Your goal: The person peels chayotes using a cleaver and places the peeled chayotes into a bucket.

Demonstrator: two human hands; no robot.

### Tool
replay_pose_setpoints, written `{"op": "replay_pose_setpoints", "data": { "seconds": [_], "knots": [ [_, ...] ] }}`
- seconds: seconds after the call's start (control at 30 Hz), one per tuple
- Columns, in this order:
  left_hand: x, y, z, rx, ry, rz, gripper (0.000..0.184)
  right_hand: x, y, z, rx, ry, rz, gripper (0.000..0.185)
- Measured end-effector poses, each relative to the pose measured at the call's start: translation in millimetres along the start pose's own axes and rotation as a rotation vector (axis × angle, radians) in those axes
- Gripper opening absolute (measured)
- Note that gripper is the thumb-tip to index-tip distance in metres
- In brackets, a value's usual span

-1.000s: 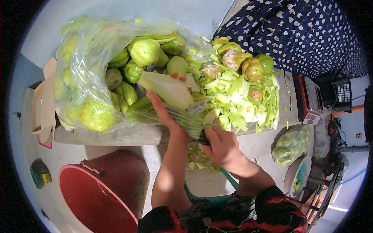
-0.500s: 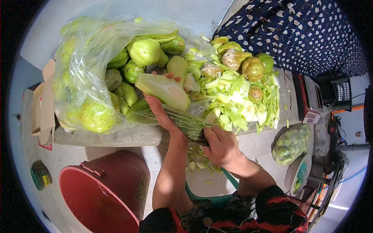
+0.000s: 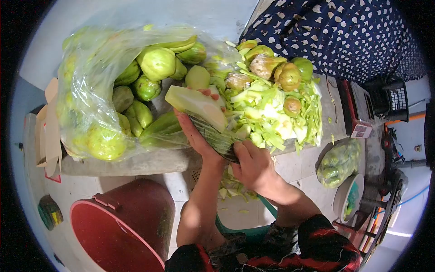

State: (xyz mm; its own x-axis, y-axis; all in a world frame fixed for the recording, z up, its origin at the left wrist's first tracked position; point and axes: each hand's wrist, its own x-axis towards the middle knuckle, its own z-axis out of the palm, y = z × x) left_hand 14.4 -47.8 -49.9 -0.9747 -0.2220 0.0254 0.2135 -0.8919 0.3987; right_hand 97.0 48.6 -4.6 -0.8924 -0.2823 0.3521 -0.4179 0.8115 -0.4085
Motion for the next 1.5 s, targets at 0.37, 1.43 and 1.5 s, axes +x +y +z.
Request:
{"op": "replay_pose_setpoints", "data": {
  "seconds": [0.37,1.43,1.5],
  "knots": [
    [-5.7,-1.8,11.3,0.061,-0.011,-0.045,0.052,2.2,-3.6,-2.1,0.015,0.058,0.026,0.018],
    [10.0,-0.9,-1.9,0.583,-0.218,-0.007,0.051,27.0,31.2,-46.9,0.424,-0.103,0.349,0.014],
    [12.5,0.0,-5.8,0.707,-0.264,0.061,0.05,30.3,32.0,-55.8,0.504,-0.144,0.41,0.011]
  ]
}}
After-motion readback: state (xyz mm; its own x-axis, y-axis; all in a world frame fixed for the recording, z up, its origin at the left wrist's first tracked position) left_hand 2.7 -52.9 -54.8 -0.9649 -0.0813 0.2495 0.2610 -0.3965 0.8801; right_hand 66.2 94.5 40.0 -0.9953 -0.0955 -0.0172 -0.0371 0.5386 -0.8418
